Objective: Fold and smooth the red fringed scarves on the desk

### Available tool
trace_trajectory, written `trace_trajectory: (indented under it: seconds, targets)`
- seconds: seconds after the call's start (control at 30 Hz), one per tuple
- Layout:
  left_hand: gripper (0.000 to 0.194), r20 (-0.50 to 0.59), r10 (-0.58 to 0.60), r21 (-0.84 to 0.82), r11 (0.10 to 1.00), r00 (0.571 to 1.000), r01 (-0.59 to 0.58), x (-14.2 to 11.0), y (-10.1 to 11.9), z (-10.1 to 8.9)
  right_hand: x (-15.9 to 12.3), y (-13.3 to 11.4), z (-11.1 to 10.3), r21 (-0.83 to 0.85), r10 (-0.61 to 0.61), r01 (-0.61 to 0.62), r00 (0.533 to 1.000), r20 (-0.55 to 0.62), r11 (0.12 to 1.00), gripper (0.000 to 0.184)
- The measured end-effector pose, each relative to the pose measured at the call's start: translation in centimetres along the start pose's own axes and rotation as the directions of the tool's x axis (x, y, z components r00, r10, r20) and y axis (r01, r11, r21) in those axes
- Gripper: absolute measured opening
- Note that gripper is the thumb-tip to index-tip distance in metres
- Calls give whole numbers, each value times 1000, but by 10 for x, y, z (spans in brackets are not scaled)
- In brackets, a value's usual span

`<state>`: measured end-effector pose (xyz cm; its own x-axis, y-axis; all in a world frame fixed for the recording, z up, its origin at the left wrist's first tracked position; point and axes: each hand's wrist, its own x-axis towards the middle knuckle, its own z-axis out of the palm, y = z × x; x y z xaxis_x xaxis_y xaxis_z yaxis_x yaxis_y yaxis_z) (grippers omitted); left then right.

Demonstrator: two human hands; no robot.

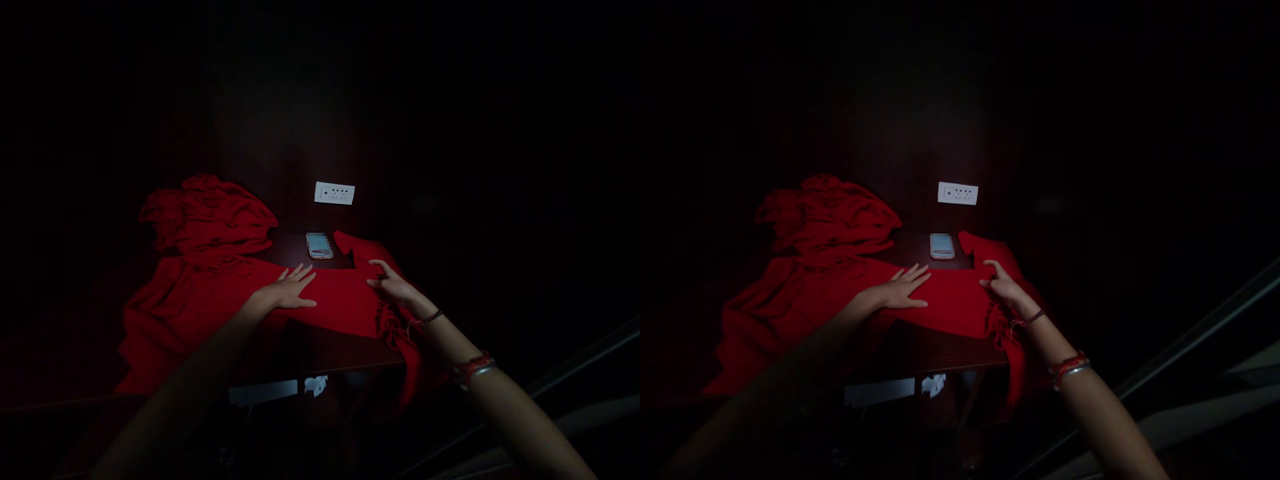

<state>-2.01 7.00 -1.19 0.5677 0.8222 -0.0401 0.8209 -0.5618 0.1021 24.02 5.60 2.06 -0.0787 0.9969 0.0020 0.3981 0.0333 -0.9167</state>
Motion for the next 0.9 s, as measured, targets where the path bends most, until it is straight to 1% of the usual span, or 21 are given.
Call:
trace_trajectory:
  seconds: [0.03,0.07,0.1,0.13,0.17,0.2,0.23,0.27,0.3,0.33,0.37,0.4,0.47,0.5,0.53,0.6,0.67,0.73,0.8,0.83,0.9]
  targets:
    - [90,21,62,-17,998,998,-62,-2,4,-3,-2,0,-3,-31,5,-6,1000,-30,1000,56]
    - [92,37,114,-37,993,993,-113,-4,7,-5,-4,1,-5,-101,-6,-1,997,-71,995,60]
    - [92,50,153,-56,987,987,-150,-6,11,-6,-8,2,-7,-209,-51,25,991,-121,978,63]
    - [92,64,176,-73,983,982,-171,-6,14,-7,-13,2,-8,-344,-131,68,978,-164,936,65]
    - [91,86,182,-88,981,979,-175,-7,16,-7,-20,3,-8,-483,-234,125,957,-173,866,64]
    - [90,116,177,-101,981,977,-166,-7,18,-7,-29,3,-7,-604,-333,194,934,-126,773,61]
    - [88,149,166,-111,982,975,-150,-7,18,-6,-39,4,-6,-689,-403,279,915,-20,669,55]
    - [86,179,155,-117,984,972,-135,-6,19,-6,-50,4,-3,-733,-431,374,894,122,568,50]
    - [84,200,148,-121,985,969,-125,-6,18,-5,-60,5,0,-744,-421,465,866,270,480,44]
    - [83,211,145,-122,985,967,-121,-6,18,-4,-70,6,3,-740,-386,537,834,394,406,40]
    - [83,213,145,-121,985,966,-121,-5,18,-4,-78,8,6,-739,-352,581,808,473,341,35]
    - [83,213,145,-119,985,966,-122,-5,17,-4,-83,9,9,-752,-331,597,795,508,281,31]
    - [84,217,136,-114,987,967,-114,-6,18,-5,-88,11,11,-792,-329,582,796,509,183,26]
    - [84,221,130,-110,988,967,-108,-6,18,-5,-88,11,10,-805,-336,575,795,505,150,25]
    - [84,226,125,-106,989,966,-103,-6,18,-6,-87,10,8,-811,-346,571,792,502,130,25]
    - [84,232,120,-102,990,965,-98,-6,19,-7,-83,8,3,-814,-384,565,787,482,136,25]
    - [84,234,124,-104,989,964,-102,-7,19,-7,-79,4,-3,-809,-430,556,788,441,189,27]
    - [85,236,129,-106,989,963,-106,-7,19,-7,-78,1,-9,-795,-449,555,792,414,246,32]
    - [86,240,130,-103,989,962,-108,-7,19,-7,-79,0,-16,-777,-417,570,795,440,267,35]
    - [86,241,130,-101,989,962,-109,-7,19,-8,-80,0,-19,-773,-385,578,797,465,262,35]
    - [85,239,132,-99,989,962,-111,-7,20,-8,-82,-1,-28,-797,-303,563,816,493,219,30]
